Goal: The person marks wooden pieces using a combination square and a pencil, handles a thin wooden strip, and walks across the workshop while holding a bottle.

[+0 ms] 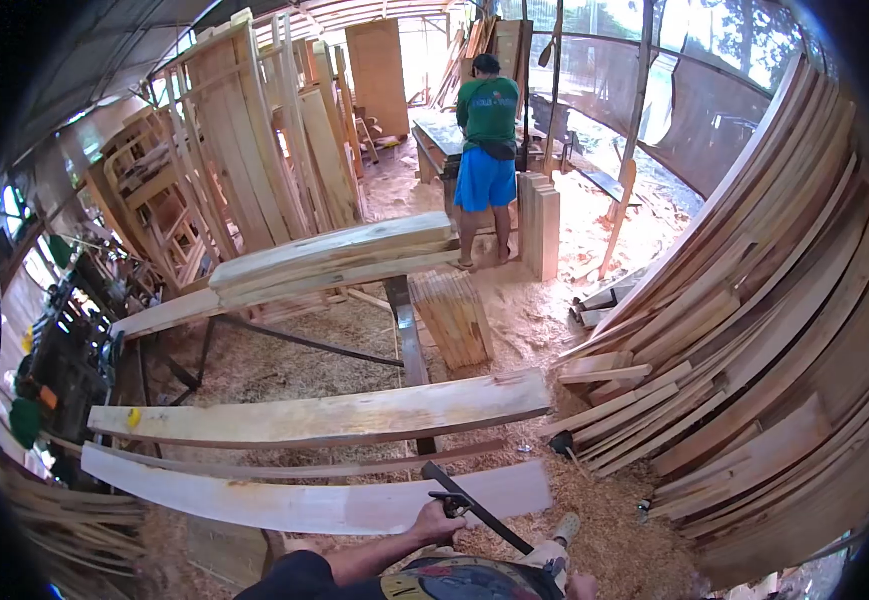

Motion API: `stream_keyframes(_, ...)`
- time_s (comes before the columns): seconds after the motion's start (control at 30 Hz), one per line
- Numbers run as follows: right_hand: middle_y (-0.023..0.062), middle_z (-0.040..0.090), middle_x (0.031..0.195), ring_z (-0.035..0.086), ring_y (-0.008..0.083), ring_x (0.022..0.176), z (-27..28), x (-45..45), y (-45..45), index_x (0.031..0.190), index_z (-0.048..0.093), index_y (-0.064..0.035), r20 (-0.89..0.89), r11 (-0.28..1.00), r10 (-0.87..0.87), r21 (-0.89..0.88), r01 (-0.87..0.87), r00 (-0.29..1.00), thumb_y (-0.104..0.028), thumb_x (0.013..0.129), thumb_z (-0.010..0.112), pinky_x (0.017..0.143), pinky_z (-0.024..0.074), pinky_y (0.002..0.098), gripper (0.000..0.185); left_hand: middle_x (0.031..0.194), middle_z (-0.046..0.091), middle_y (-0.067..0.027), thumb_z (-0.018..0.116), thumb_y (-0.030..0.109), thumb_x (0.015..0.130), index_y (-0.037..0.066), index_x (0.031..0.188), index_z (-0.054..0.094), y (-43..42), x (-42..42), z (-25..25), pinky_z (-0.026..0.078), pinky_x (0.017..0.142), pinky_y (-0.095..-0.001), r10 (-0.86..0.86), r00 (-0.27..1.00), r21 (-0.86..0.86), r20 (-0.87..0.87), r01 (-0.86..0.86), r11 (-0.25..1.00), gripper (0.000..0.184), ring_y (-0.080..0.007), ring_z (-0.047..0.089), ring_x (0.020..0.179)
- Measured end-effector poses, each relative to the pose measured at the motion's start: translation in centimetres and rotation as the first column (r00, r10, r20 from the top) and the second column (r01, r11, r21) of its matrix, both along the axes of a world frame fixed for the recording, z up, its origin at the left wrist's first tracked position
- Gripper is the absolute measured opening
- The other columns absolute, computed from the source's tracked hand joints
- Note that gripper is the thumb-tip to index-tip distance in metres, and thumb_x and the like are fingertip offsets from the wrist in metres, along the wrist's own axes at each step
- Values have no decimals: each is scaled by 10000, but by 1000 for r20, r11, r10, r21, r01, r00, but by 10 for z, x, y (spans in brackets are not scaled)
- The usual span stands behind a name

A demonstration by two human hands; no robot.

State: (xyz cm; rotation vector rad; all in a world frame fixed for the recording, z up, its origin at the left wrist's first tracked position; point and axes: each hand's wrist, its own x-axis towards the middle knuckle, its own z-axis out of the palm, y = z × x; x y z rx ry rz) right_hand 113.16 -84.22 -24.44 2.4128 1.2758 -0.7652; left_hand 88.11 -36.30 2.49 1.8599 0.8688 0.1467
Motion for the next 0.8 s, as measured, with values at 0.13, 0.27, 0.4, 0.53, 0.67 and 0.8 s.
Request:
stream_keyframes(0.13, 106, 751, 842, 722, 318, 790, -1, 52, 15, 820, 775, -127, -106, 931, -341, 97, 351, 934, -391, 915, 593, 747, 572, 439, 335, 820, 728, -165, 742, 418, 721, 25, 964, 731, -11, 32, -22, 554, 720, -420, 105, 987, -96, -121, -117, 988, 462, -308, 711, 768)
stream_keyframes(0.27, 149, 756, 1007, 728, 351, 947, 58, 119, 44, 963, 782, -118, -10, 900, -420, 122, 418, 908, -364, 899, 638, 834, 583, 448, 292, 804, 733, -146, 747, 387, 726, 30, 945, 733, -35, 66, -12, 550, 708, -407, 256, 955, -68, -153, -268, 961, 419, -263, 708, 751)
stream_keyframes(0.4, 150, 728, 763, 718, 267, 731, -77, 212, -9, 783, 738, -37, -413, 446, -800, 78, 892, 435, -348, 922, 632, 682, 569, 457, 356, 824, 735, -131, 777, 388, 704, 27, 898, 710, -56, 85, -31, 552, 733, -390, 360, 890, 163, -278, -326, 931, 415, -282, 713, 773)
stream_keyframes(0.53, 156, 727, 770, 714, 278, 716, 14, 259, -8, 798, 736, -22, -514, 240, -835, -14, 971, 199, -296, 903, 658, 665, 561, 454, 303, 815, 731, -134, 799, 432, 680, 9, 890, 693, -59, 96, -35, 548, 760, -387, 426, 793, 247, -435, -350, 904, 484, -286, 712, 788)
stream_keyframes(0.67, 231, 733, 891, 724, 349, 844, -68, 272, -48, 965, 749, 10, -276, 249, -914, 197, 948, 297, -252, 874, 678, 767, 557, 464, 287, 810, 727, -120, 830, 483, 660, 27, 896, 700, -56, 112, -16, 545, 759, -385, 377, 672, 153, -637, -370, 917, 530, -265, 702, 777)
stream_keyframes(0.8, 222, 732, 937, 718, 352, 881, -87, 286, -67, 986, 745, -10, -364, 767, -609, -42, 641, 705, -294, 896, 648, 802, 558, 479, 312, 873, 742, -137, 849, 503, 659, 39, 936, 732, -33, 96, -32, 543, 779, -382, 282, 624, 92, -728, -319, 943, 553, -269, 709, 827)
